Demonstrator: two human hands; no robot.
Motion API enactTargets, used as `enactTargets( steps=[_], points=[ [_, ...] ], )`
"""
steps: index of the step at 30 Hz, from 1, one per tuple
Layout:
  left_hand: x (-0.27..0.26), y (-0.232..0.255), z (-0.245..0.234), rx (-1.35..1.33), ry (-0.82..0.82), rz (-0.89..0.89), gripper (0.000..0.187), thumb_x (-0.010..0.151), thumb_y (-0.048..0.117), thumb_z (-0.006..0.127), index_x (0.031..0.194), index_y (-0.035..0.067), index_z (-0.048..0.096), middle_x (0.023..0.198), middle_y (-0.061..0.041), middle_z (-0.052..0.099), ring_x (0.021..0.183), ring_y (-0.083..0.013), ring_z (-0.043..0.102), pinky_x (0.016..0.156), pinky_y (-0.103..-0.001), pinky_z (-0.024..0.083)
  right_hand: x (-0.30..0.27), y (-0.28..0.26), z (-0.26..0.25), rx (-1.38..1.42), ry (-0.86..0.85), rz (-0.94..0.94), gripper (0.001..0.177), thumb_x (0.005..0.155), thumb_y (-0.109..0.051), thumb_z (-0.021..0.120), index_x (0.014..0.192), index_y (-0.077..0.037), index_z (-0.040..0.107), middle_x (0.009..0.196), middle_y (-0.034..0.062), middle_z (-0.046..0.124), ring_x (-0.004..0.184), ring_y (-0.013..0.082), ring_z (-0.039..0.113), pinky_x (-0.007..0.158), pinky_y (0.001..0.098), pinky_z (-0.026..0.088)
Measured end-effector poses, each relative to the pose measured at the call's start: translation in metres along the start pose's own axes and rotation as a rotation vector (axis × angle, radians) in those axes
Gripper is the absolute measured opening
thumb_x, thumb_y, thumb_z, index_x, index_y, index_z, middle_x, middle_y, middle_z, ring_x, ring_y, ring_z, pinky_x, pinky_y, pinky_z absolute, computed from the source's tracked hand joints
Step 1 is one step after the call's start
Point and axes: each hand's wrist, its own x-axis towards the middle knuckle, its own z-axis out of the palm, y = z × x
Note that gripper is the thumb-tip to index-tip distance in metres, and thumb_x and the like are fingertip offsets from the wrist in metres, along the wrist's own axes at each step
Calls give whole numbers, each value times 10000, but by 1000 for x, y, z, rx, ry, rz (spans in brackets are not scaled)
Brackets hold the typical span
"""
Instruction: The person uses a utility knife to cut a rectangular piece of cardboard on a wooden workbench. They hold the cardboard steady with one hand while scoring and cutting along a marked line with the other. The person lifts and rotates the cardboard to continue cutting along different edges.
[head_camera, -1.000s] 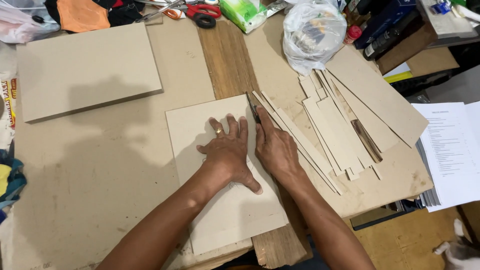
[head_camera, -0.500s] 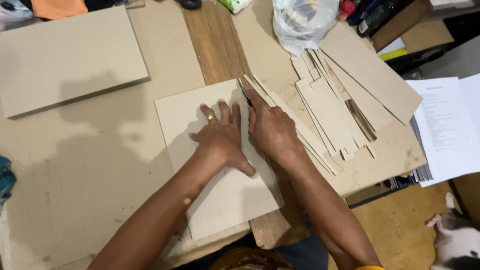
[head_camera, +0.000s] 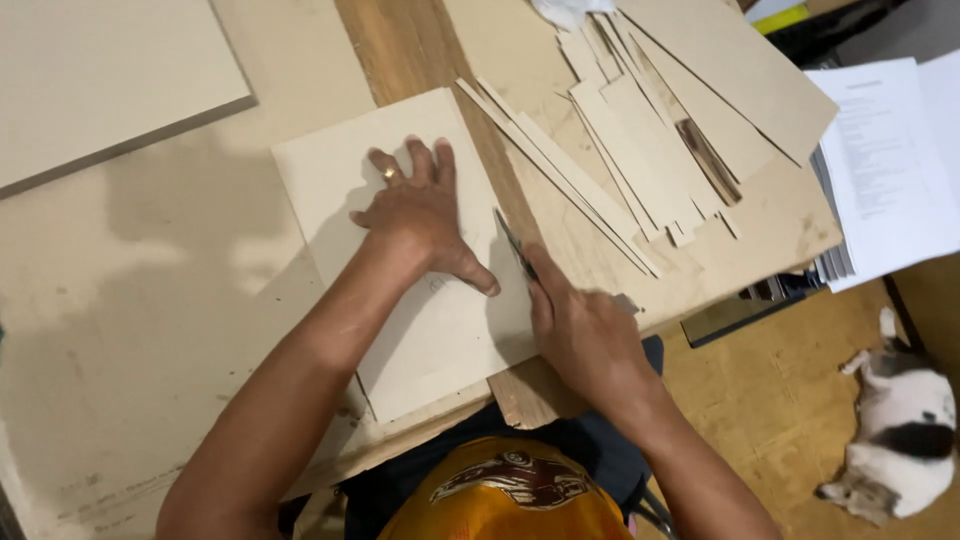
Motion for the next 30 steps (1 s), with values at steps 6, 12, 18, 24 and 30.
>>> enactTargets(
  steps=[6, 12, 18, 24, 30],
  points=[
    [-14, 12, -17, -42, -193, -157, 1640, 578, 619, 943, 1608, 168, -251, 1686, -88, -318, 1509, -474, -245, 1117, -777, 254, -40, 66, 48, -146, 33, -62, 572, 1046, -357, 429, 1602, -334, 298, 508, 106, 638, 421, 353, 586, 437, 487, 427],
    [-14, 13, -16, 18, -194, -169, 1652, 550, 677, 912, 1607, 157, -246, 1692, -94, -288, 1511, -494, -200, 1093, -762, 325, -83, 106, 87, -195, 191, -100, 643, 1003, -356, 537, 1605, -406, 314, 500, 36, 552, 372, 280, 505, 399, 482, 420],
    [-8, 14, -15, 34, -223, -196, 1668, 540, 693, 901, 1593, 179, -285, 1681, -86, -322, 1506, -481, -229, 1101, -768, 300, -95, 110, 87, -287, -61, 137, 661, 1019, -438, 403, 1631, -529, 169, 543, 21, 597, 466, 284, 585, 502, 462, 429],
    [-13, 17, -19, 15, -227, -214, 1646, 561, 691, 895, 1596, 192, -283, 1683, -80, -324, 1510, -473, -227, 1132, -751, 263, -99, 118, 92, -208, 117, 24, 618, 991, -433, 455, 1593, -466, 317, 427, -10, 547, 346, 227, 499, 419, 425, 362],
    [-3, 10, -12, 59, -220, -197, 1682, 535, 741, 887, 1593, 183, -295, 1684, -129, -302, 1488, -516, -219, 1185, -667, 238, -112, 147, 80, 165, 427, -137, 541, 932, -249, 676, 1458, -313, 567, 464, -36, 536, 343, 88, 380, 362, 295, 435]
  ],
)
